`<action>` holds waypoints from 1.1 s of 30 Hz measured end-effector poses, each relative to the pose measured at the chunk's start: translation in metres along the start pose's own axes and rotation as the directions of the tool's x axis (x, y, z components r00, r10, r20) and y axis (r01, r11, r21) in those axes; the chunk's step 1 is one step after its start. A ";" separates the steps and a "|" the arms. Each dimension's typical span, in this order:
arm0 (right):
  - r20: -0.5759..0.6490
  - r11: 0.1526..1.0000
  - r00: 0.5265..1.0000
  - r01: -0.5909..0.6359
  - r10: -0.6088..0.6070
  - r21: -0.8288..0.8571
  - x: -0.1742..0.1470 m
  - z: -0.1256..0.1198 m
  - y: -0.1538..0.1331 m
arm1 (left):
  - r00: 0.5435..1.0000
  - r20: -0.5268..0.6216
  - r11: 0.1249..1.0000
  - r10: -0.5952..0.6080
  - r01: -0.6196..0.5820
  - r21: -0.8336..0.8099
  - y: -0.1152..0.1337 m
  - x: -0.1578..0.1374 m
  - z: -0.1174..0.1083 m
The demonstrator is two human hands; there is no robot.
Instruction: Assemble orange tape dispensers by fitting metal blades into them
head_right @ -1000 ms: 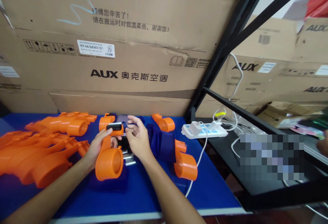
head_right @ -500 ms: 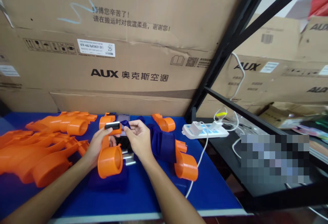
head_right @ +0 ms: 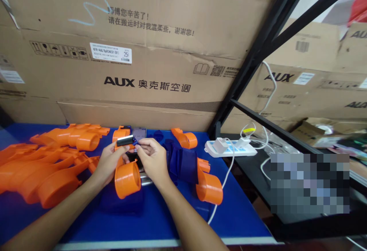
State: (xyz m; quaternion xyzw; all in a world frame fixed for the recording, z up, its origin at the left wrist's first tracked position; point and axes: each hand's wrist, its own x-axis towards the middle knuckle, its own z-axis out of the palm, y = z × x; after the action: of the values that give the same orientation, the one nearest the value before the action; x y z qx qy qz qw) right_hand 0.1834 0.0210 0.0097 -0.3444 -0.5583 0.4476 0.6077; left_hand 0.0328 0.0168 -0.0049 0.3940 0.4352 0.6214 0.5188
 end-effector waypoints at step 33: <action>0.130 0.990 0.991 -0.013 0.032 -0.139 0.005 -0.018 -0.018 | 0.967 0.222 0.985 -0.122 0.147 -0.095 0.018 -0.015 0.007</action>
State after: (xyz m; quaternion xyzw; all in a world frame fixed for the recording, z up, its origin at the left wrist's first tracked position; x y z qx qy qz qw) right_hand 0.2042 0.0207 0.0257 -0.3616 -0.6229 0.4365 0.5391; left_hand 0.0359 0.0012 0.0132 0.3992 0.3670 0.5616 0.6250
